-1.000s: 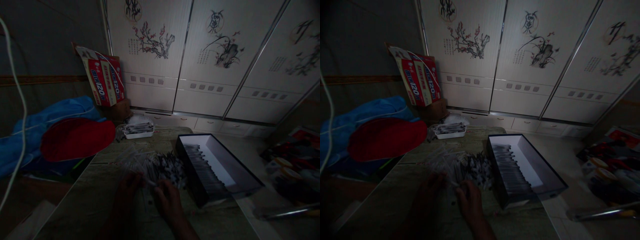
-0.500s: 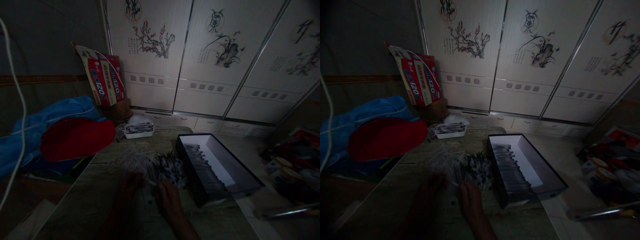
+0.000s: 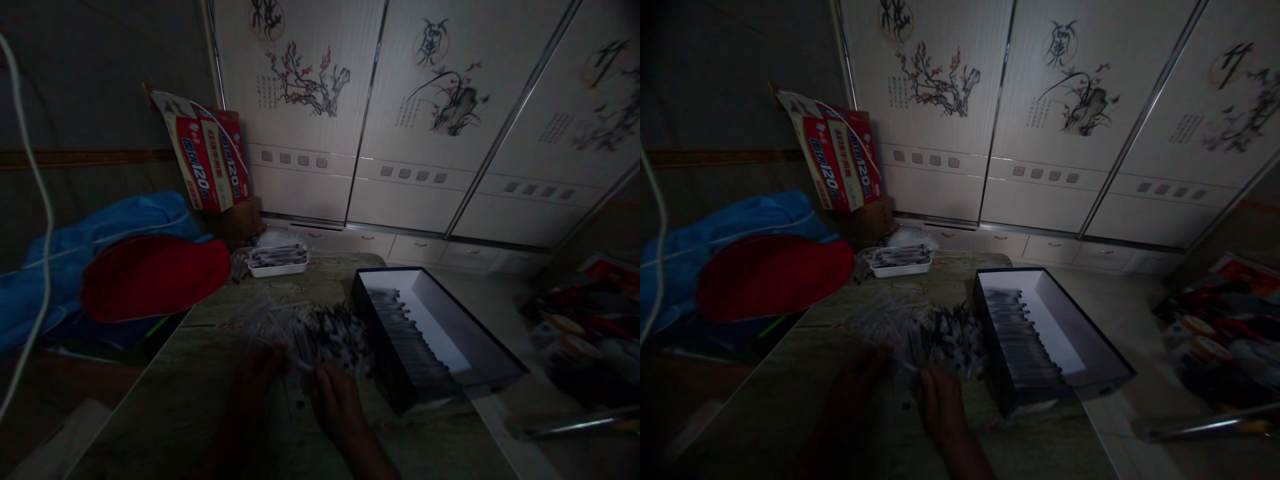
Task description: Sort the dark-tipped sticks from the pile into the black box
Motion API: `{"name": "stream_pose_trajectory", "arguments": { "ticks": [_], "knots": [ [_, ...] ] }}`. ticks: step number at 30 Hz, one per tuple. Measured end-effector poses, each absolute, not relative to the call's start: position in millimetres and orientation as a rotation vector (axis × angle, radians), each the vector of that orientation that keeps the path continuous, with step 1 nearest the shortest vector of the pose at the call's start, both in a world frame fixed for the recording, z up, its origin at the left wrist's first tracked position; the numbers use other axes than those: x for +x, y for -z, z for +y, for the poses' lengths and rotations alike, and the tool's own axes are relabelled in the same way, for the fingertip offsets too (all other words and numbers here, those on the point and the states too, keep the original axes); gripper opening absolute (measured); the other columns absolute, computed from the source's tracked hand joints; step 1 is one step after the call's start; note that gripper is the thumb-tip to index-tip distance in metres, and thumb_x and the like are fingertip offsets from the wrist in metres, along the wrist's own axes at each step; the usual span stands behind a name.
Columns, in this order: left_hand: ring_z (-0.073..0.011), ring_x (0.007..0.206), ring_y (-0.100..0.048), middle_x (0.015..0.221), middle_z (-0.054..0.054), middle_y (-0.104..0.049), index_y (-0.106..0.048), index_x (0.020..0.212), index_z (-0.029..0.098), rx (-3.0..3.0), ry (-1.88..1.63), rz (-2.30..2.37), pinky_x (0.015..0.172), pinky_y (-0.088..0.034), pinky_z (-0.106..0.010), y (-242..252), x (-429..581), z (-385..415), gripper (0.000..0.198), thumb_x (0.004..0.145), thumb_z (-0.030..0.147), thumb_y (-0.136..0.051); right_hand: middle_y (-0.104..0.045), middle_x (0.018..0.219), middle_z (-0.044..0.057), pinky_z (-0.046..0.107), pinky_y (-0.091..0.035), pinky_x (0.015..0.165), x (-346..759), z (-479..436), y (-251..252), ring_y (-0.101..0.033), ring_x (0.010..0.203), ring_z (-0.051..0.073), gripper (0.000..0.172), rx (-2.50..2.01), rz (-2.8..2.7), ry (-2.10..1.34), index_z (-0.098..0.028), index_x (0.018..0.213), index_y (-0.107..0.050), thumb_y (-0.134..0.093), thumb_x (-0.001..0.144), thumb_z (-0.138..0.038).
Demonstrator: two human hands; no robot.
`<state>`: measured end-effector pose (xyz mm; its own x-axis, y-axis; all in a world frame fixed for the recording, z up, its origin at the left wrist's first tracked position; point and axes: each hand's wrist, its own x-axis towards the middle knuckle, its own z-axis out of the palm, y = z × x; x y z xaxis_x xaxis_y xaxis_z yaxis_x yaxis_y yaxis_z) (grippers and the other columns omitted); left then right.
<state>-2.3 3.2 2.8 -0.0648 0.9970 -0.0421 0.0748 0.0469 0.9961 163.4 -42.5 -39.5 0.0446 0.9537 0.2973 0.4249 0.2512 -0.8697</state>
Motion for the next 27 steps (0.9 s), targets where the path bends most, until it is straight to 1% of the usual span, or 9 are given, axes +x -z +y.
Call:
{"name": "stream_pose_trajectory", "arguments": {
  "ticks": [3,6,11,13,15,17,22,25,27],
  "knots": [
    [-0.0217,0.072,-0.065,0.069,-0.002,-0.07,-0.069,0.083,0.016,1.235,-1.184,1.338,0.075,-0.051,-0.033,-1.1,-3.0,3.9,0.034,0.071,0.047,-0.063,-0.057,0.066,-0.001,0.02,-0.037,0.054,163.4,-42.2,41.1,-0.053,0.059,0.013,0.022,-1.345,-1.513,-0.659,-0.017,0.085,-0.058,-0.045,0.091,-0.034],
    [-0.0219,0.074,-0.065,0.07,-0.002,-0.07,-0.069,0.083,0.016,1.257,-1.194,1.343,0.076,-0.05,-0.033,-1.4,-3.3,3.6,0.035,0.071,0.048,-0.063,-0.06,0.071,0.0,0.02,-0.039,0.055,163.7,-42.2,42.6,-0.055,0.062,0.014,0.023,-1.363,-1.487,-0.647,-0.016,0.098,-0.059,-0.052,0.087,-0.034],
    [-0.0212,0.071,-0.065,0.064,-0.001,-0.068,-0.068,0.085,0.016,1.233,-1.177,1.34,0.074,-0.05,-0.032,-3.0,-2.8,2.6,0.037,0.071,0.05,-0.062,-0.054,0.061,-0.001,0.021,-0.037,0.053,164.5,-41.8,44.8,-0.052,0.056,0.013,0.035,-1.322,-1.546,-0.684,-0.019,0.074,-0.059,-0.036,0.096,-0.034],
    [-0.0209,0.071,-0.065,0.065,-0.001,-0.068,-0.068,0.085,0.016,1.239,-1.177,1.334,0.074,-0.05,-0.032,-1.5,-3.1,3.2,0.038,0.072,0.051,-0.06,-0.055,0.061,-0.001,0.021,-0.037,0.052,164.5,-42.3,45.2,-0.052,0.056,0.013,0.03,-1.321,-1.535,-0.674,-0.019,0.078,-0.059,-0.04,0.094,-0.035],
    [-0.0208,0.072,-0.065,0.067,-0.001,-0.068,-0.067,0.085,0.016,1.239,-1.172,1.332,0.075,-0.05,-0.032,0.4,-3.7,4.1,0.037,0.073,0.05,-0.06,-0.058,0.066,-0.001,0.02,-0.039,0.053,164.3,-42.9,44.5,-0.053,0.059,0.014,0.024,-1.326,-1.505,-0.66,-0.018,0.09,-0.06,-0.046,0.091,-0.038],
    [-0.0203,0.072,-0.065,0.067,-0.001,-0.068,-0.067,0.086,0.016,1.229,-1.167,1.328,0.076,-0.049,-0.031,1.4,-4.1,4.7,0.036,0.073,0.048,-0.06,-0.061,0.07,0.0,0.021,-0.04,0.055,164.1,-43.2,43.0,-0.055,0.062,0.014,0.027,-1.327,-1.486,-0.65,-0.018,0.098,-0.061,-0.049,0.09,-0.041],
    [-0.0189,0.069,-0.063,0.065,0.0,-0.067,-0.066,0.083,0.016,1.232,-1.173,1.295,0.074,-0.049,-0.03,-1.1,-3.8,4.2,0.03,0.072,0.044,-0.061,-0.056,0.061,-0.001,0.02,-0.038,0.053,164.1,-41.9,40.8,-0.053,0.055,0.013,0.038,-1.294,-1.533,-0.707,-0.018,0.074,-0.06,-0.036,0.096,-0.037],
    [-0.0191,0.07,-0.064,0.065,0.0,-0.068,-0.066,0.082,0.016,1.209,-1.19,1.299,0.074,-0.05,-0.03,-2.7,-2.7,3.1,0.029,0.072,0.043,-0.062,-0.058,0.064,-0.001,0.02,-0.039,0.052,164.3,-41.9,42.8,-0.054,0.056,0.013,0.023,-1.322,-1.497,-0.673,-0.017,0.09,-0.06,-0.048,0.091,-0.036],
    [-0.0193,0.069,-0.064,0.065,0.0,-0.068,-0.067,0.082,0.016,1.18,-1.188,1.302,0.073,-0.05,-0.03,-2.5,-1.8,2.8,0.03,0.07,0.044,-0.062,-0.061,0.07,0.0,0.02,-0.04,0.054,164.3,-42.1,44.4,-0.055,0.06,0.014,0.025,-1.341,-1.48,-0.658,-0.016,0.102,-0.06,-0.052,0.088,-0.036]
  ]
}}
